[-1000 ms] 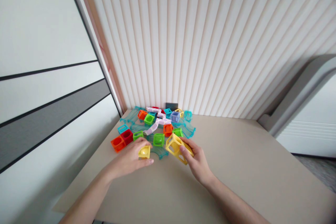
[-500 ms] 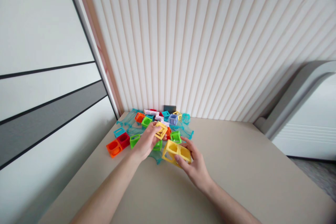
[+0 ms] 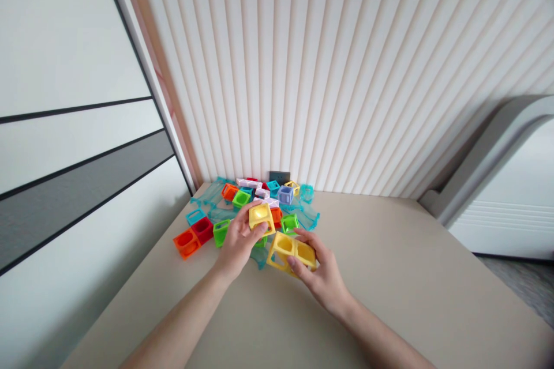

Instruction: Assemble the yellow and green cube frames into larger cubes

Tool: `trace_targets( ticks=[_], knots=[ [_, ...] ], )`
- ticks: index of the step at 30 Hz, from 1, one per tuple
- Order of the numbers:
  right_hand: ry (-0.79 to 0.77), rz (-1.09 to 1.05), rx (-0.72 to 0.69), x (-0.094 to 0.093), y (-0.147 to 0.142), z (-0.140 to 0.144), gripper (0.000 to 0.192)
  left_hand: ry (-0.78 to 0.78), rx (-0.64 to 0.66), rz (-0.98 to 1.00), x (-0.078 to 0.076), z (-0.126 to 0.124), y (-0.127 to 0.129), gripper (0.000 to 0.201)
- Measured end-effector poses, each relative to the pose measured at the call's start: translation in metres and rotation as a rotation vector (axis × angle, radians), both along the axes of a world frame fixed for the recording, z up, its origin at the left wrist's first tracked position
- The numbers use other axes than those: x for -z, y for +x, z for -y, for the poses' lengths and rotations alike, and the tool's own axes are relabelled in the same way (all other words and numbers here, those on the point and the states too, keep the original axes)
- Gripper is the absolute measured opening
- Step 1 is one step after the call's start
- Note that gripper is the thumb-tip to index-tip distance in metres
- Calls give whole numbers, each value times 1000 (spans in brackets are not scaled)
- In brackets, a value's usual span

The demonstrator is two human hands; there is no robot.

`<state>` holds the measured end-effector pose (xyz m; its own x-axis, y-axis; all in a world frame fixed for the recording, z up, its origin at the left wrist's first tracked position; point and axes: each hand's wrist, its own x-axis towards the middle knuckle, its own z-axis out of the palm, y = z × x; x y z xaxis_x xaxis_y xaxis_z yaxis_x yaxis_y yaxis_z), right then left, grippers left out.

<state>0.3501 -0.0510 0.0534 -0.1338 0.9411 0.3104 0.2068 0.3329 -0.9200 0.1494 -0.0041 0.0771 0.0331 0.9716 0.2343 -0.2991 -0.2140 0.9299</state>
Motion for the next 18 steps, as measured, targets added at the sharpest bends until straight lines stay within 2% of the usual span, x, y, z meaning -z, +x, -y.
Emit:
trace_targets(
  ticks=[3, 7, 13, 18],
  knots=[
    [3, 40, -13, 1, 0, 0, 45, -2, -38, 11, 1, 0, 1, 54],
    [12, 108, -43, 3, -1, 2, 42, -33, -62, 6, 6, 0, 0, 43],
    [31, 174, -60, 1, -1, 5, 42, -13, 37, 79, 6, 1, 3, 57],
    [46, 192, -45, 3, 1, 4, 43, 42, 142, 175, 7, 3, 5, 48]
  ],
)
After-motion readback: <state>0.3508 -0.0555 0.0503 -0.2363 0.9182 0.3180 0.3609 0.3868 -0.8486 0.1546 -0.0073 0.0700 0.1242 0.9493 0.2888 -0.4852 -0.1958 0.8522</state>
